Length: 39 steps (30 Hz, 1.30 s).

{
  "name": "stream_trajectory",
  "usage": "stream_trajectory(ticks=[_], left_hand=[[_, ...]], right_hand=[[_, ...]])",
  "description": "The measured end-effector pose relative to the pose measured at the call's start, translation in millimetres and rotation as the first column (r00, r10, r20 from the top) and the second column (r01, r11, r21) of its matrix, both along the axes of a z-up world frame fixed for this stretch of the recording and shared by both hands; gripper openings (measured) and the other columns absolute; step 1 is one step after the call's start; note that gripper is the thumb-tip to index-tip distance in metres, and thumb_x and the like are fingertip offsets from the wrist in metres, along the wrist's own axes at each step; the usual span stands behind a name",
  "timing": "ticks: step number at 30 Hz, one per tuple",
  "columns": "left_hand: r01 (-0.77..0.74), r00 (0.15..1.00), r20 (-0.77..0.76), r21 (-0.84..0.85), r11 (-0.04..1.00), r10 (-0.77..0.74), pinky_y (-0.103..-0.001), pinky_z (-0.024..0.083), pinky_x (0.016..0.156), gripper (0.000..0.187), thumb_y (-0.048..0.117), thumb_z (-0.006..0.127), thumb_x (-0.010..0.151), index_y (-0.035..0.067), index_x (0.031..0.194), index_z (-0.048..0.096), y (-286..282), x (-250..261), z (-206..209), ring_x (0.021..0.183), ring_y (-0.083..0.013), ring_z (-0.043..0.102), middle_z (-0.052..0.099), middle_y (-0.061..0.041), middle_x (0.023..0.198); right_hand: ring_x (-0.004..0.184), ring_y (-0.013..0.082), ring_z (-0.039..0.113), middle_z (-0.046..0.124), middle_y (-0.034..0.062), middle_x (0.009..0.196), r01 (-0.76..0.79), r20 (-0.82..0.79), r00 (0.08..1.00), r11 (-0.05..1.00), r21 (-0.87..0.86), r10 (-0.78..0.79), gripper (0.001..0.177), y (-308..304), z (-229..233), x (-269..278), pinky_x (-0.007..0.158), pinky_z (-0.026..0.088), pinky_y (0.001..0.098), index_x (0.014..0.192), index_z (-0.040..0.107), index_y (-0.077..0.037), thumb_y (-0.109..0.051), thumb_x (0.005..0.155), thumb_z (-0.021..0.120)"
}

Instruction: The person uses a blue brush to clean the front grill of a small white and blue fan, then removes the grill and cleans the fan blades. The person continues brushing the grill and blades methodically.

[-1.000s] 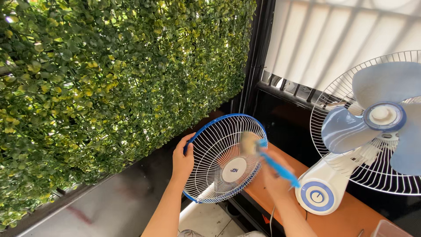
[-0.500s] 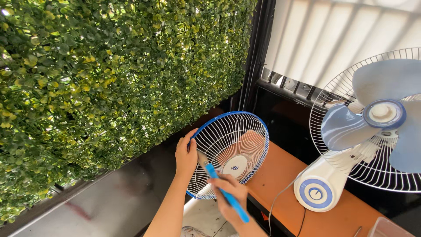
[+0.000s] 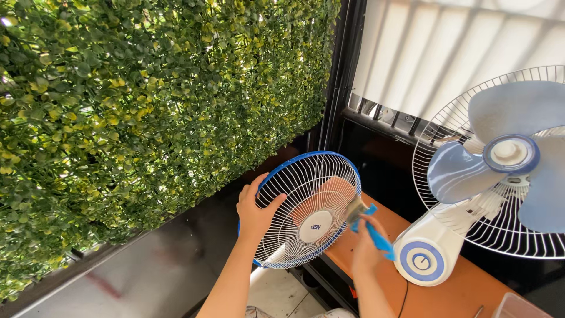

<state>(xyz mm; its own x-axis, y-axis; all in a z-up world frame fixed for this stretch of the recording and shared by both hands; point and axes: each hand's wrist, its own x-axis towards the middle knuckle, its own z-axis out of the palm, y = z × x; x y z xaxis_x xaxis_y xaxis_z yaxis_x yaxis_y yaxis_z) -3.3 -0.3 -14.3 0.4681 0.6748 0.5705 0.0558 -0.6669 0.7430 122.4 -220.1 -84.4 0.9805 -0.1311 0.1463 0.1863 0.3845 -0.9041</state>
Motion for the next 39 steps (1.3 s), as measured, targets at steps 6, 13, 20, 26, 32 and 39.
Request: stream_trajectory(ticks=[6, 13, 20, 26, 32, 39], left_hand=[[-0.067, 0.996, -0.05, 0.026, 0.997, 0.069, -0.037, 0.048, 0.076, 0.064, 0.044, 0.088, 0.072, 0.024, 0.129, 0.067, 4, 5, 1, 0.084, -0.0195, 0.056, 0.057, -0.002, 0.086], [0.037, 0.999, 0.036, -0.101, 0.994, -0.034, -0.033, 0.052, 0.077, 0.062, 0.033, 0.088, 0.074, 0.017, 0.129, 0.066, 3, -18, 5, 0.083, -0.0166, 0.059, 0.064, -0.001, 0.094], [0.047, 0.998, 0.033, -0.082, 0.996, -0.044, -0.034, 0.052, 0.079, 0.061, 0.032, 0.089, 0.073, 0.017, 0.128, 0.066, -10, -29, 8, 0.085, -0.0181, 0.059, 0.065, -0.002, 0.094], [0.019, 0.999, -0.029, 0.0, 1.0, -0.019, -0.037, 0.051, 0.077, 0.061, 0.037, 0.086, 0.075, 0.019, 0.13, 0.064, -14, -23, 13, 0.086, -0.0194, 0.058, 0.062, -0.001, 0.09], [0.039, 0.999, -0.022, 0.047, 0.998, -0.038, -0.038, 0.049, 0.077, 0.064, 0.038, 0.087, 0.074, 0.02, 0.131, 0.064, -10, -24, 9, 0.085, -0.0199, 0.056, 0.06, -0.001, 0.089], [0.078, 0.997, 0.026, 0.017, 0.997, -0.078, -0.037, 0.05, 0.08, 0.063, 0.035, 0.086, 0.075, 0.018, 0.131, 0.063, -8, -30, 4, 0.088, -0.0192, 0.057, 0.063, 0.0, 0.095]], right_hand=[[0.078, 0.0175, 0.071, 0.075, 0.0065, 0.093, -0.18, 0.344, 0.879, 0.898, -0.402, 0.33, 0.009, 26, 62, -95, 0.07, 0.054, 0.0289, 0.094, 0.077, -0.003, -0.005, 0.086, 0.075], [0.086, 0.0202, 0.071, 0.075, 0.0103, 0.097, -0.167, 0.417, 0.821, 0.863, -0.477, 0.389, 0.013, -19, 45, -27, 0.073, 0.055, 0.029, 0.094, 0.077, -0.003, 0.001, 0.082, 0.074], [0.088, 0.0154, 0.067, 0.074, 0.0069, 0.099, -0.008, 0.167, 0.983, 0.936, -0.353, 0.071, 0.009, -38, 22, 32, 0.078, 0.051, 0.027, 0.099, 0.076, -0.004, -0.004, 0.09, 0.072], [0.081, 0.0137, 0.07, 0.076, 0.0057, 0.09, 0.023, 0.338, 0.928, 0.884, -0.467, 0.155, 0.011, 5, 86, -55, 0.073, 0.052, 0.0269, 0.092, 0.078, -0.008, -0.003, 0.085, 0.073], [0.078, 0.0155, 0.073, 0.073, 0.0059, 0.103, -0.163, 0.468, 0.766, 0.837, -0.523, 0.441, 0.012, 7, 111, -76, 0.068, 0.056, 0.0276, 0.09, 0.078, -0.006, 0.0, 0.079, 0.076], [0.084, 0.0144, 0.067, 0.072, 0.0043, 0.098, -0.091, 0.252, 0.951, 0.944, -0.317, 0.177, 0.013, -26, 81, 28, 0.075, 0.052, 0.0258, 0.092, 0.073, -0.004, 0.003, 0.081, 0.071]])
